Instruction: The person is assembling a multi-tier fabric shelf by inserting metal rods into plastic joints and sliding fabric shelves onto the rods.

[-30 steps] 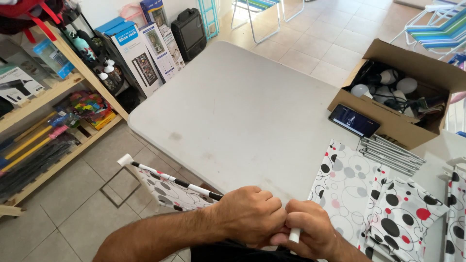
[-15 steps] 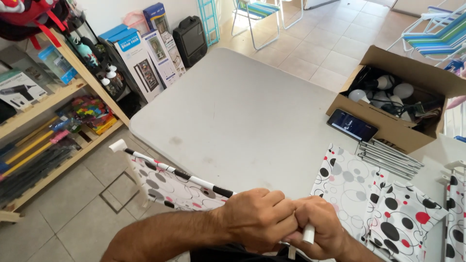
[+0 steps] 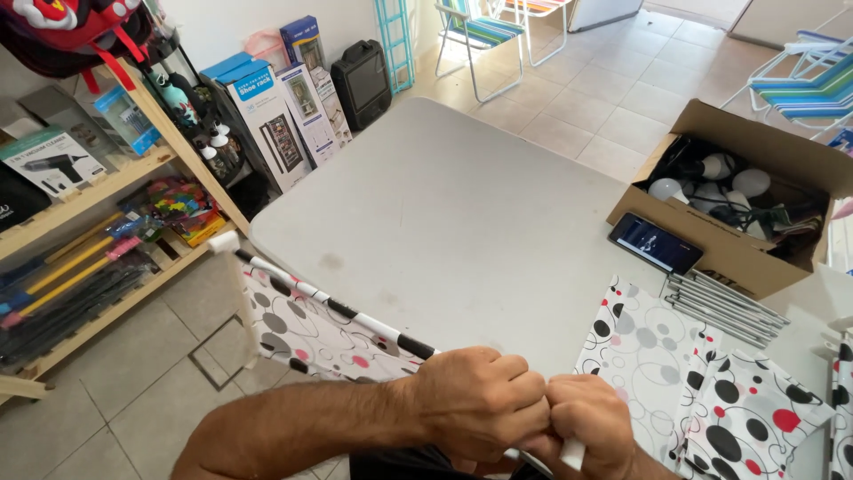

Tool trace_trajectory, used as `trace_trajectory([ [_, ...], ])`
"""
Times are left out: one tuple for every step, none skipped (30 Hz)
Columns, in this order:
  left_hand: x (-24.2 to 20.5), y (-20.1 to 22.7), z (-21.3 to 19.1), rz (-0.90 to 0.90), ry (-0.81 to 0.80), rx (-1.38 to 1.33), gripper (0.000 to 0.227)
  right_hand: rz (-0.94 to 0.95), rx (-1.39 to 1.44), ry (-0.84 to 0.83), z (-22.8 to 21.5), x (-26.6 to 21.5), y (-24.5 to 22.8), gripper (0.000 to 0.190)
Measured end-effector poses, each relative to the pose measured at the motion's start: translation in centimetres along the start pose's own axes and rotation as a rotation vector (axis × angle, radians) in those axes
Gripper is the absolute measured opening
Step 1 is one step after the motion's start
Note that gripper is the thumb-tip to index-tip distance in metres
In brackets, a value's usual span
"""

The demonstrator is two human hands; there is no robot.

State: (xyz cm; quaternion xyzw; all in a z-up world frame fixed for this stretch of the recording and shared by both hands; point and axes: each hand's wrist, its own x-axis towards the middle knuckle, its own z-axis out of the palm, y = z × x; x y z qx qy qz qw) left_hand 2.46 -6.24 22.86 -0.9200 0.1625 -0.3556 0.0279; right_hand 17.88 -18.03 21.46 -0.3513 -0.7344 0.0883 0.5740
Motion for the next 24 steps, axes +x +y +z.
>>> trace_trajectory([
  [-0.2,-0.6,-0.4,-0.035,-0.005,-0.022,0.023,-0.035,-0.127,0.109,0.0,0.6,-0.7,0.039],
  [-0.3,-1.2,-0.9,-0.069,-0.010,-0.045,0.028,-0.069,-0.254,0.219,0.0,1.1,-1.4,0.041],
  [-1.1,-2.1,-1.5,-0.072,-0.010,-0.038,0.028,-0.074,-0.250,0.216,-1.4,0.3,-1.3,0.041],
  [-1.8,-2.9,-2.1,-0.131,0.018,0.046,0.031,0.069,-0.258,0.288,-2.8,-0.6,-1.3,0.038],
  [-2.5,-3.6,-2.7,-0.184,0.042,0.123,0.036,0.218,-0.268,0.363,-4.1,-1.6,-1.3,0.036],
  [-2.4,-3.8,-3.3,-0.181,0.038,0.123,0.036,0.217,-0.266,0.368,-5.2,-2.0,0.7,0.036],
  [-2.1,-3.6,-3.5,-0.139,0.063,0.131,0.037,0.188,-0.353,0.234,-6.6,-2.8,2.1,0.028],
  [-1.7,-3.6,-3.6,-0.097,0.088,0.139,0.039,0.161,-0.436,0.097,-8.1,-3.7,3.6,0.036],
  [-1.5,-3.7,-4.5,-0.082,0.089,0.113,0.039,0.181,-0.454,0.112,-9.0,-4.2,4.4,0.036],
  [-1.1,-3.9,-5.1,-0.090,0.077,0.119,0.036,0.340,-0.667,0.153,-10.1,-4.8,5.4,0.045],
  [-0.6,-4.0,-5.5,-0.093,0.065,0.108,0.036,0.519,-0.885,0.196,-11.3,-6.0,5.7,0.057],
  [-0.7,-3.9,-6.3,-0.073,0.066,0.066,0.036,0.556,-0.908,0.212,-12.4,-5.9,6.5,0.057],
  [-0.8,-4.0,-6.8,-0.093,0.050,0.126,0.035,0.588,-0.694,0.417,-13.3,-6.8,6.6,0.048],
  [-0.9,-4.5,-7.1,-0.112,0.034,0.185,0.034,0.597,-0.482,0.626,-14.4,-7.8,6.8,0.043],
  [-1.9,-4.5,-7.1,-0.087,0.023,0.098,0.034,0.668,-0.524,0.667,-16.1,-9.2,6.7,0.043],
  [-3.0,-4.9,-7.1,-0.124,0.072,0.133,0.028,0.599,-0.394,0.823,-17.7,-10.7,6.6,0.033],
  [-4.3,-5.0,-7.3,-0.180,0.118,0.195,0.023,0.501,-0.251,0.958,-19.4,-11.9,7.3,0.029],
  [-6.1,-5.7,-7.8,-0.172,0.105,0.136,0.023,0.545,-0.282,0.987,-19.5,-13.7,5.9,0.029],
  [-7.9,-6.5,-8.2,-0.126,0.078,0.149,0.026,0.565,-0.302,1.109,-20.5,-14.1,5.9,0.027],
  [-9.8,-7.3,-8.8,-0.080,0.054,0.160,0.033,0.580,-0.322,1.231,-21.3,-14.3,5.6,0.025],
  [-10.0,-6.7,-8.5,-0.085,0.064,0.163,0.033,0.575,-0.327,1.222,-22.3,-14.9,6.4,0.025],
  [-10.1,-6.0,-8.3,-0.337,0.003,0.161,0.020,0.616,-0.294,1.357,-23.2,-15.5,7.0,0.018],
  [-10.2,-5.3,-8.6,-0.589,-0.072,0.150,0.009,0.667,-0.256,1.502,-23.6,-16.4,7.4,0.012],
  [-10.0,-5.0,-8.4,-0.593,-0.077,0.147,0.009,0.675,-0.257,1.501,-24.0,-17.0,8.4,0.012],
])
